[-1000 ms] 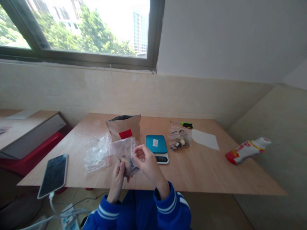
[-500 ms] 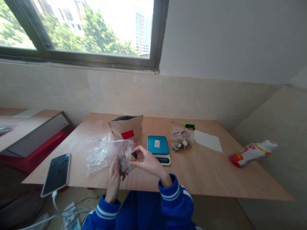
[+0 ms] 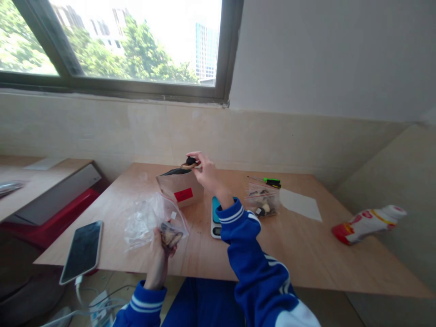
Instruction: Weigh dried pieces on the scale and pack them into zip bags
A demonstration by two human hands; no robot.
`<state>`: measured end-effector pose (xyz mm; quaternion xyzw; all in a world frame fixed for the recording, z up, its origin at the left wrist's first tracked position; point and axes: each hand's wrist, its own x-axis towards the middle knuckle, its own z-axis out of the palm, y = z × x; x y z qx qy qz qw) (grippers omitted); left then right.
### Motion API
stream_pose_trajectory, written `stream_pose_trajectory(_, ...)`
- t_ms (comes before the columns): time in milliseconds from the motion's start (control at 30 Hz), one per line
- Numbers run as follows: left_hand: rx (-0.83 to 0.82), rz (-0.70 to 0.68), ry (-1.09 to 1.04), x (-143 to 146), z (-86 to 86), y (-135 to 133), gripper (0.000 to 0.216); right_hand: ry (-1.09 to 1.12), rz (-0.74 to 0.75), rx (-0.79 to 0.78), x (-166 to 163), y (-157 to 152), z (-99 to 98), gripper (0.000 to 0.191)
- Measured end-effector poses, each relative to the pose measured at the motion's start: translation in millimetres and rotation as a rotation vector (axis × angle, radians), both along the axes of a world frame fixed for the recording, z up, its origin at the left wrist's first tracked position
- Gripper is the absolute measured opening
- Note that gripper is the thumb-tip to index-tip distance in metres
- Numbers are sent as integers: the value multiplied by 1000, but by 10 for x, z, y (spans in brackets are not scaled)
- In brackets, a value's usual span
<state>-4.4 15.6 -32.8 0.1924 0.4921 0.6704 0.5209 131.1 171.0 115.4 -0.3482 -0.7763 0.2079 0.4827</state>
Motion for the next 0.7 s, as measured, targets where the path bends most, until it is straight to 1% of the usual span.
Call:
stream_pose_trajectory(100,1,1,13,15,4,16,65,-198,30,102,-92,63,-94,46)
stream_pose_trajectory(200,-2,-19,13,20,-18,28,65,-315,5,121,-128,64,-213,50)
stream_pose_trajectory(267,5,-31,15,19,-37,33,64,-325,-24,123,-114,31,-247,53)
stream_pose_trajectory(333,11,-37,23,22,-47,41,63,-254,-32,124,-70,-47,-234,51)
stream_pose_trajectory(367,17,-38,29,26,-47,47,63,-194,-16,108,-39,-107,-217,48)
stream_pose_trajectory(433,33,-41,39,38,-36,64,65,-58,72,10,33,-263,-188,36)
stream_pose_trajectory(500,55,-48,47,56,-10,85,68,29,221,-170,100,-447,-191,26)
stream_pose_trajectory(567,74,-62,56,76,23,101,69,41,353,-353,139,-624,-238,21)
stream_pose_trajectory(600,84,-65,69,87,40,106,68,24,381,-419,146,-699,-274,19)
stream_pose_trajectory(633,95,-64,90,97,56,108,66,-2,378,-457,142,-761,-314,17)
stream_pose_trajectory(700,107,-57,154,116,82,104,60,-66,325,-453,115,-846,-394,15)
